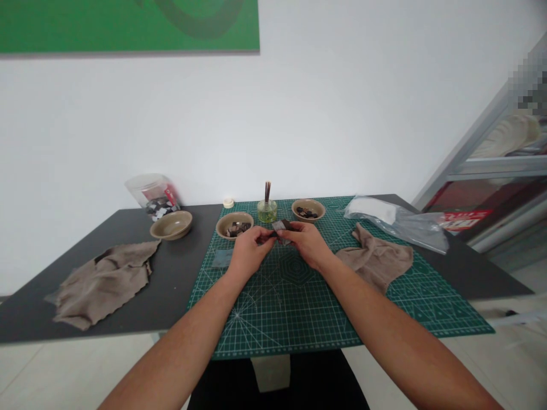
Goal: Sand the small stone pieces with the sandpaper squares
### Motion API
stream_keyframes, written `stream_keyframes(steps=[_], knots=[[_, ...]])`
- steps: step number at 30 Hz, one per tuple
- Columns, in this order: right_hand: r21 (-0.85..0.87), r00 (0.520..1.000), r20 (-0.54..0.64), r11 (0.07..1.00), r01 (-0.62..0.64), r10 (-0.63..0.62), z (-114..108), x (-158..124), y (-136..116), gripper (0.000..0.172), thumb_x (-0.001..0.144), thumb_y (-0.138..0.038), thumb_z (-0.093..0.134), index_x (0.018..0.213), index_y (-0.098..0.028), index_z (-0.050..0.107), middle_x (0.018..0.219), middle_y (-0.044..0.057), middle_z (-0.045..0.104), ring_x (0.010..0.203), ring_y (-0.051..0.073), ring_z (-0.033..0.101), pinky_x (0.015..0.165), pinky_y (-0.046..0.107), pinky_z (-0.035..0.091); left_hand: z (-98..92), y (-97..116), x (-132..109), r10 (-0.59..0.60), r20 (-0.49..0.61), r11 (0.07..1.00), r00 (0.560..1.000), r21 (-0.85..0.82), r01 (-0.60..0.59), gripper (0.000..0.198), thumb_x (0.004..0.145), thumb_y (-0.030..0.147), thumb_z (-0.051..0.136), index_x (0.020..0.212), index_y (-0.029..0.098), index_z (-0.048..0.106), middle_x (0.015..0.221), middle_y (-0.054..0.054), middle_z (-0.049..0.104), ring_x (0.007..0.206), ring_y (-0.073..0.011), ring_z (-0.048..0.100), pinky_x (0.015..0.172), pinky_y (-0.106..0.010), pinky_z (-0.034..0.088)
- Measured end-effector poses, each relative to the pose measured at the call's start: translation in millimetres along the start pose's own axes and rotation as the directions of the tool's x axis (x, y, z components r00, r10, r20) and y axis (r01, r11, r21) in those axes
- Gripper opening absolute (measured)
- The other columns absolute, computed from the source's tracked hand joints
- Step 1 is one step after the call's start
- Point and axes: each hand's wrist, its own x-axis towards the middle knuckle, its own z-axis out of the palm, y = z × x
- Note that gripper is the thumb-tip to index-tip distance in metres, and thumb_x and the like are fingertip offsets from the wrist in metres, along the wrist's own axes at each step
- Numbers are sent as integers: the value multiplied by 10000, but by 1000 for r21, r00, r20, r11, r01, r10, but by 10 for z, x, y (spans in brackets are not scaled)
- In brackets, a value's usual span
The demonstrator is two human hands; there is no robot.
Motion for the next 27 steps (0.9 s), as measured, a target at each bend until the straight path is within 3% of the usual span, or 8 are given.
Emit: stream_keyframes(steps=[4,8,12,16,19,21,27], knots=[[28,999,-39,999,20,-19,2,-9,1,246,604,-288,786,799,-153,721,751,14,697,635,134,574,648,280,433,-4,13,-6,75,7,995,997,60,-75,65,790,228,629,743,184,641,738,-7,651,705,-157,594,672,-276,459],[41,1000,11,999,25,-25,0,-5,9,260,581,-283,802,788,-151,717,740,12,695,661,138,585,655,272,439,-1,18,-11,40,-28,999,999,8,-40,66,791,245,632,778,182,649,726,-2,654,668,-148,595,638,-265,469],[63,997,-77,998,19,-14,6,2,6,289,575,-343,810,751,-152,685,688,14,678,588,137,572,579,278,446,19,20,-9,75,-4,996,997,-39,-76,76,786,250,640,806,186,676,762,-15,679,710,-160,625,669,-279,493],[77,992,-114,995,56,-47,17,-6,-37,318,573,-364,820,780,-164,684,739,17,689,621,143,583,592,286,468,50,-15,12,-89,10,958,996,-271,89,162,770,293,666,885,180,680,764,-23,701,720,-179,667,693,-311,533],[68,997,-47,996,62,-58,22,-13,-65,316,580,-370,821,790,-172,690,760,15,691,645,146,583,609,292,470,68,-37,27,-164,37,837,986,-524,159,257,737,294,692,959,170,652,810,-35,709,748,-188,687,722,-342,569],[60,997,-25,995,77,-76,23,-12,-64,301,583,-358,822,780,-169,693,736,8,684,639,135,572,615,280,455,75,-37,33,-177,32,786,984,-597,161,265,726,291,697,953,165,643,832,-36,702,764,-186,687,727,-347,578],[94,997,-27,992,79,-77,18,-2,-33,279,604,-333,813,802,-176,694,746,6,685,645,135,581,623,277,446,70,-31,36,-98,49,872,994,-477,110,275,723,282,708,974,171,690,875,-32,717,791,-175,674,768,-324,552]])
